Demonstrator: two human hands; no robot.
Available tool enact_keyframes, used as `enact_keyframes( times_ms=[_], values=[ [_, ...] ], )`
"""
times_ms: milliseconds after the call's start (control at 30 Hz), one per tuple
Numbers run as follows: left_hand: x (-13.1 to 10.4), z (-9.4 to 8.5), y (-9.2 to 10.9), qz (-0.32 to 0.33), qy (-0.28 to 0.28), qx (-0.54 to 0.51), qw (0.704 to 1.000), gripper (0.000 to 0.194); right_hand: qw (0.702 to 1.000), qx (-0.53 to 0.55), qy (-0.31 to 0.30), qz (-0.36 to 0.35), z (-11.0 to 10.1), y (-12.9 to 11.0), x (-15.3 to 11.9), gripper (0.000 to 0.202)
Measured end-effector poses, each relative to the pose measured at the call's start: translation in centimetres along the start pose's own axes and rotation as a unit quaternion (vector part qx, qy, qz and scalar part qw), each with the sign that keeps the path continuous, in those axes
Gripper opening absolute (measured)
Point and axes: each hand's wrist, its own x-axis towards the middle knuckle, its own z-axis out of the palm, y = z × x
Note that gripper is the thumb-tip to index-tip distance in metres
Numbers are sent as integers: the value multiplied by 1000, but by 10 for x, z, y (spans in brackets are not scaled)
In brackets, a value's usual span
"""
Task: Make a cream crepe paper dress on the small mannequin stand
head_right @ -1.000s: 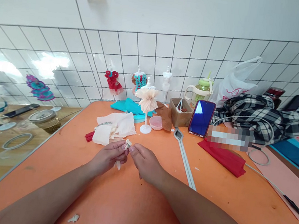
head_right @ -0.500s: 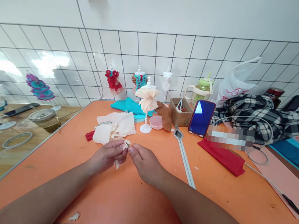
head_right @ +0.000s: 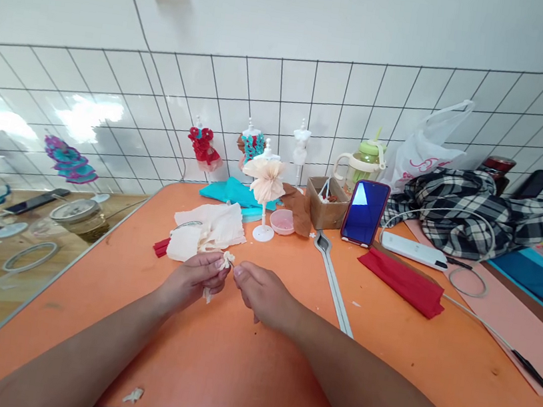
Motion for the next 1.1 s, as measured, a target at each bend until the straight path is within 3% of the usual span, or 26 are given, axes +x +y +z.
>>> enact_keyframes(
  times_ms=[400,533,867,1100],
  values=[
    [-4,7,5,-30,15,114,993,35,999,-37,7,-23,0,-2,-1,41],
    [-3,7,7,-32,11,114,993,34,999,-32,11,-26,2,-2,-1,42],
    [-4,6,7,-14,6,93,996,33,987,-111,46,-108,6,-7,-1,40],
    [-2,7,2,0,19,55,998,31,995,-59,70,-48,6,-1,3,39]
  ],
)
